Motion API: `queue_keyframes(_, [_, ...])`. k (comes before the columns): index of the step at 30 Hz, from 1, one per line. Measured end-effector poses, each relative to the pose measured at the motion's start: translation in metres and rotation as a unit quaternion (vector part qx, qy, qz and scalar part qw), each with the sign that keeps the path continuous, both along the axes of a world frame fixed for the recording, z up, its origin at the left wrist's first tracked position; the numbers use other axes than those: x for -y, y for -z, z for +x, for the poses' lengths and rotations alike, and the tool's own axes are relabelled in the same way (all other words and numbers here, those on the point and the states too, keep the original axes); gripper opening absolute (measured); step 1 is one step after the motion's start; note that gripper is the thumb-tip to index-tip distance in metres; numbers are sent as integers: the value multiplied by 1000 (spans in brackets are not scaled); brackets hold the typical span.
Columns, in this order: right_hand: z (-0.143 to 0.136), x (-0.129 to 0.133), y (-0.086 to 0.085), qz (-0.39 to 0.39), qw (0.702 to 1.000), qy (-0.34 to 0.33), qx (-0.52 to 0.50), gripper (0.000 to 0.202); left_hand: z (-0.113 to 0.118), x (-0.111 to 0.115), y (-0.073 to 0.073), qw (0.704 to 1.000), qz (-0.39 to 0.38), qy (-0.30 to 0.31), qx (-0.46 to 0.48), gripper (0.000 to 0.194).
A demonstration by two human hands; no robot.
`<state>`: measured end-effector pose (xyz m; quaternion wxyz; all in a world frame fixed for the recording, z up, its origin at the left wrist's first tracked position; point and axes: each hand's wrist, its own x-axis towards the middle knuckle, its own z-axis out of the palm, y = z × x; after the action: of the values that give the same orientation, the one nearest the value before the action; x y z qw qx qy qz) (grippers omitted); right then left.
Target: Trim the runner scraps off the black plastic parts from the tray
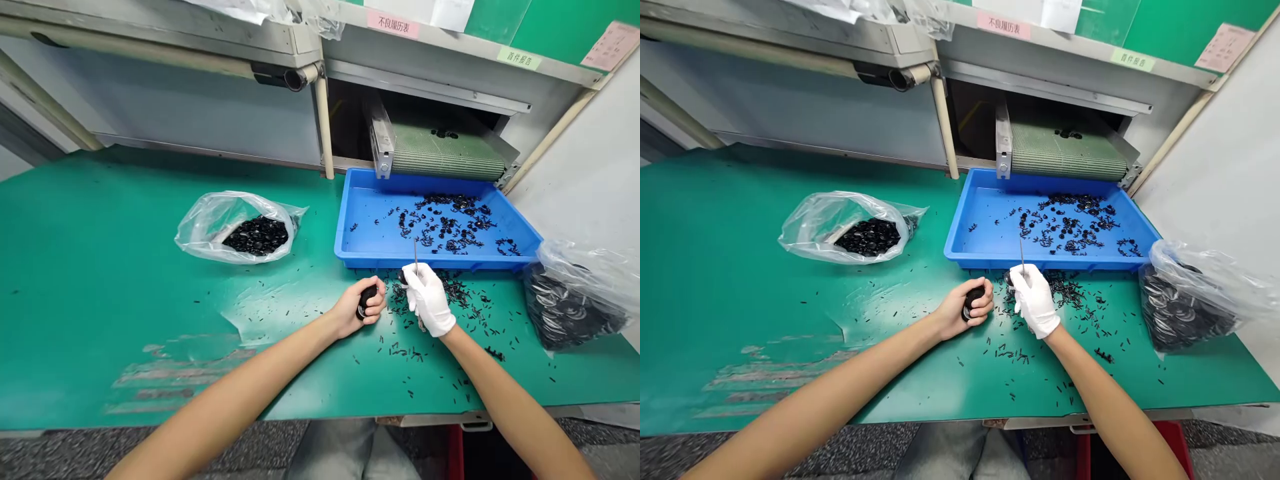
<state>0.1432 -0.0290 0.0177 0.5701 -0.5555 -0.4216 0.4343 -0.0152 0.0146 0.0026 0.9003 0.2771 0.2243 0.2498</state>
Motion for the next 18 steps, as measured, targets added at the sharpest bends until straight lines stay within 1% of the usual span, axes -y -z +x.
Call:
queue_keyframes(2, [1, 3, -3, -16, 999, -20, 23, 34, 1, -2, 0, 1000, -5, -25, -5, 15])
queue_keyframes(4, [3, 5, -5, -20, 998, -47, 29, 33, 2, -2, -1, 999, -8, -38, -5, 8])
queue_keyframes(7, [4, 7, -6, -15, 996, -85, 30, 33, 3, -1, -3, 999, -8, -46, -20, 8])
queue_keyframes(9, [4, 7, -7, -19, 994, -98, 41, 32, 4, 2, -4, 998, 4, -36, -42, 7])
queue_keyframes(11, [4, 8, -7, -19, 991, -117, 56, 30, 5, 6, -5, 997, 30, -15, -68, 16])
queue_keyframes(13, [4, 8, -5, -9, 985, -159, 69, 31, 5, 10, -7, 993, 67, 5, -93, 30])
queue_keyframes(15, [5, 7, -2, 6, 978, -195, 72, 29, 6, 13, -8, 988, 106, 8, -114, 40])
queue_keyframes(16, [6, 7, 0, 14, 977, -200, 70, 28, 6, 14, -9, 985, 124, 0, -123, 42])
queue_keyframes(18, [7, 6, 5, 30, 981, -178, 70, 26, 7, 16, -8, 978, 154, -27, -138, 44])
